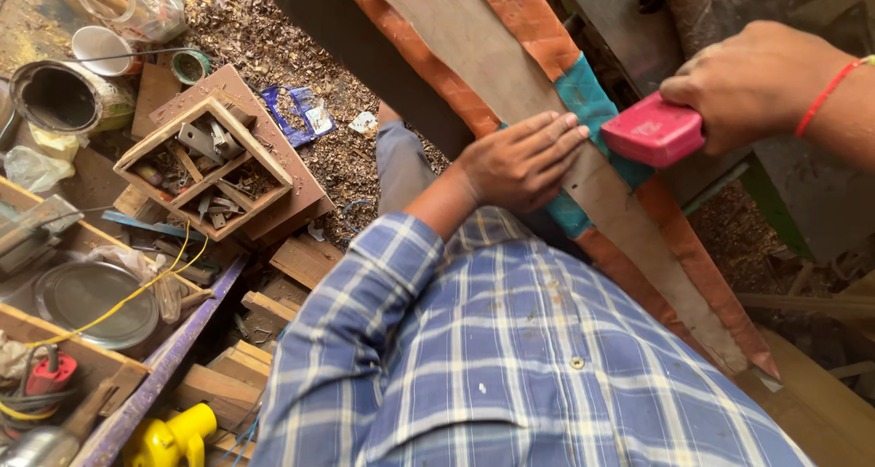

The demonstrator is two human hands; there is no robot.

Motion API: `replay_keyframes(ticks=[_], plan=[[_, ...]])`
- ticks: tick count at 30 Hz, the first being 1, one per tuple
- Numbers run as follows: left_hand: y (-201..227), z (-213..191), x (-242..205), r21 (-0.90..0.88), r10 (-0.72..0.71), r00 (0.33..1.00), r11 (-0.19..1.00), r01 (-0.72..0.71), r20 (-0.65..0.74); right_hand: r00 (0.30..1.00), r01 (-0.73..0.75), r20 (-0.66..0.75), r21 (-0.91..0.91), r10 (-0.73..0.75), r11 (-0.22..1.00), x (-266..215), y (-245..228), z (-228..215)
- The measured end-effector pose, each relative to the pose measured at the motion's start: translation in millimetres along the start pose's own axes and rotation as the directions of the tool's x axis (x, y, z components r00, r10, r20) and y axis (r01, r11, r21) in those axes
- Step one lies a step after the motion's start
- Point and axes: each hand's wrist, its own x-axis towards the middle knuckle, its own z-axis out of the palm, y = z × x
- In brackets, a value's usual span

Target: The person attaches a padded strip to a wooden board by hammering nails and then using a pink staple gun to secure the edges of the material.

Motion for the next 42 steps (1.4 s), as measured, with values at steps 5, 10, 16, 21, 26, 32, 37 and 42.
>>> replay_keyframes(ticks=[5,10,16,21,26,32,37,42], plan=[[2.4,4.0,-4.6,0.004,-0.027,0.999,1.000,0.027,0.032,0.993,0.104,-0.065,0.096,-0.098,0.990,16.6,8.6,21.7],[-2.5,1.7,3.3,0.004,-0.030,0.998,1.000,0.030,0.060,0.980,0.189,-0.090,0.127,-0.178,0.974,15.1,16.5,15.1],[2.6,-1.0,2.2,0.030,-0.046,0.996,0.999,0.044,0.073,0.974,0.142,-0.206,0.208,-0.099,0.968,-15.1,15.1,16.3],[2.3,2.3,2.5,0.055,-0.046,0.995,0.998,0.041,0.092,0.952,-0.171,-0.174,0.376,0.251,0.911,-60.3,37.6,95.0],[3.6,-0.6,6.5,0.112,-0.059,0.993,0.993,0.048,0.103,0.586,-0.368,-0.517,0.515,0.624,0.774,-55.2,26.7,221.9],[6.5,-7.2,13.0,0.147,-0.076,0.984,0.988,0.053,0.159,0.287,-0.476,-0.612,0.577,0.737,0.664,-23.1,2.9,264.0],[10.1,-12.4,15.6,0.193,-0.099,0.978,0.979,0.064,0.182,0.252,-0.147,-0.583,0.766,0.773,0.626,0.1,-24.3,197.8],[11.2,-12.8,17.2,0.219,-0.090,0.978,0.975,0.048,0.186,0.213,-0.073,-0.645,0.738,0.734,0.670,48.5,-33.1,152.7]])
